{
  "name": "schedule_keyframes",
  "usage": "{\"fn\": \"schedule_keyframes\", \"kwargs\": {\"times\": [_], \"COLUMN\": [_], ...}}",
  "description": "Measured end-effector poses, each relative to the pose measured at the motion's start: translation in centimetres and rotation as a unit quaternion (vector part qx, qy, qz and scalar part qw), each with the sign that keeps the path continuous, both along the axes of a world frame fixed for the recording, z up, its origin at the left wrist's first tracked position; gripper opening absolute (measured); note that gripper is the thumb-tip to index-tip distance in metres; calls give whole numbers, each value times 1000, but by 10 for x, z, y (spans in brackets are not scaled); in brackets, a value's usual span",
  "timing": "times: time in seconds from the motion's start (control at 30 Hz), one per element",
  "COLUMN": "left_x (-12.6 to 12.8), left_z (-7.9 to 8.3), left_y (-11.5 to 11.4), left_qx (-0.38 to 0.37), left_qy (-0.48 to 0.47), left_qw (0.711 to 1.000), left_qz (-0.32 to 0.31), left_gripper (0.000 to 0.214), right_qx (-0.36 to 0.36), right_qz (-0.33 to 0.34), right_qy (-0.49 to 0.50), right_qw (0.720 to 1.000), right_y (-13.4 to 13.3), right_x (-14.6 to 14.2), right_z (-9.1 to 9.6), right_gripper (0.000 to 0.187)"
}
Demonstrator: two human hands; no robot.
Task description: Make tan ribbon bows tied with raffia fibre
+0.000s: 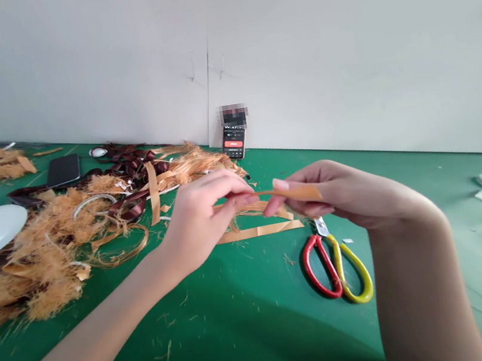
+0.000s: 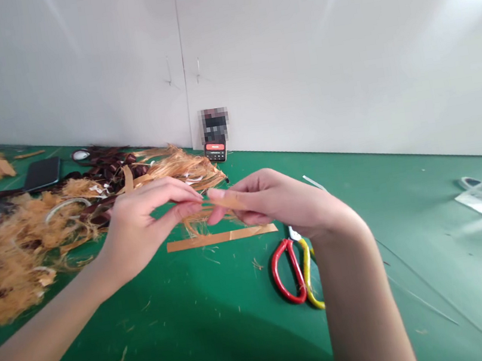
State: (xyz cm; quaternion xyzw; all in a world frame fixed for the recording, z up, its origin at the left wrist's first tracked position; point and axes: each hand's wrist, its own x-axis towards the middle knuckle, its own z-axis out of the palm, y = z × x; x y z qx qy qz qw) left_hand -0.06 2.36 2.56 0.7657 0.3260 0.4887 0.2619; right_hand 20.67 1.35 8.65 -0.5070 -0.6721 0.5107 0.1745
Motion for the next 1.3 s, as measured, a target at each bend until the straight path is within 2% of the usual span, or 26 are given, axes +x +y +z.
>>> {"fn": "schedule_keyframes", "kwargs": {"times": [0.07, 0.17, 0.27, 0.37, 0.47, 0.53, 0.6, 0.7, 0.77, 0.83, 0.9, 1.0, 1.1, 1.2, 1.3], "left_x": [-1, -3, -5, -6, -5, -4, -2, -1, -2, -3, -3, -3, -3, -5, -6], "left_z": [3, 4, 2, -1, -2, -1, 0, -1, -2, -3, -4, -4, -4, -6, -7], "left_y": [1, 4, 9, 12, 11, 10, 9, 9, 10, 11, 11, 10, 11, 13, 14], "left_qx": [-116, -270, -328, -337, -334, -336, -331, -300, -280, -265, -264, -284, -287, -279, -274], "left_qy": [-62, -170, -228, -237, -237, -252, -276, -292, -281, -264, -252, -248, -244, -231, -209], "left_qw": [991, 948, 916, 911, 912, 908, 902, 908, 918, 928, 931, 926, 926, 931, 937], "left_qz": [24, 7, -16, -26, -28, -11, 9, 12, 3, 0, 4, 11, 26, 43, 46], "left_gripper": [12, 15, 17, 14, 11, 17, 22, 26, 21, 10, 10, 12, 20, 23, 27], "right_qx": [19, 24, 27, 55, 90, 117, 147, 167, 167, 170, 174, 196, 224, 239, 228], "right_qz": [-31, -43, -5, -15, -92, -139, -155, -137, -130, -125, -104, -62, -39, 13, 65], "right_qy": [-20, -86, -158, -216, -257, -246, -205, -107, -22, 58, 113, 151, 138, 144, 204], "right_qw": [999, 995, 987, 975, 958, 952, 955, 970, 977, 976, 973, 967, 964, 960, 950], "right_y": [0, 1, 3, 7, 8, 8, 6, 3, 1, -1, -2, -5, -6, -6, -4], "right_x": [5, 15, 23, 28, 31, 30, 27, 20, 16, 13, 11, 9, 6, 3, 0], "right_z": [2, 4, 5, 3, 0, -1, -1, 1, 1, 1, 1, 0, -1, -3, -6], "right_gripper": [40, 39, 33, 32, 35, 33, 34, 38, 39, 39, 41, 41, 24, 35, 36]}}
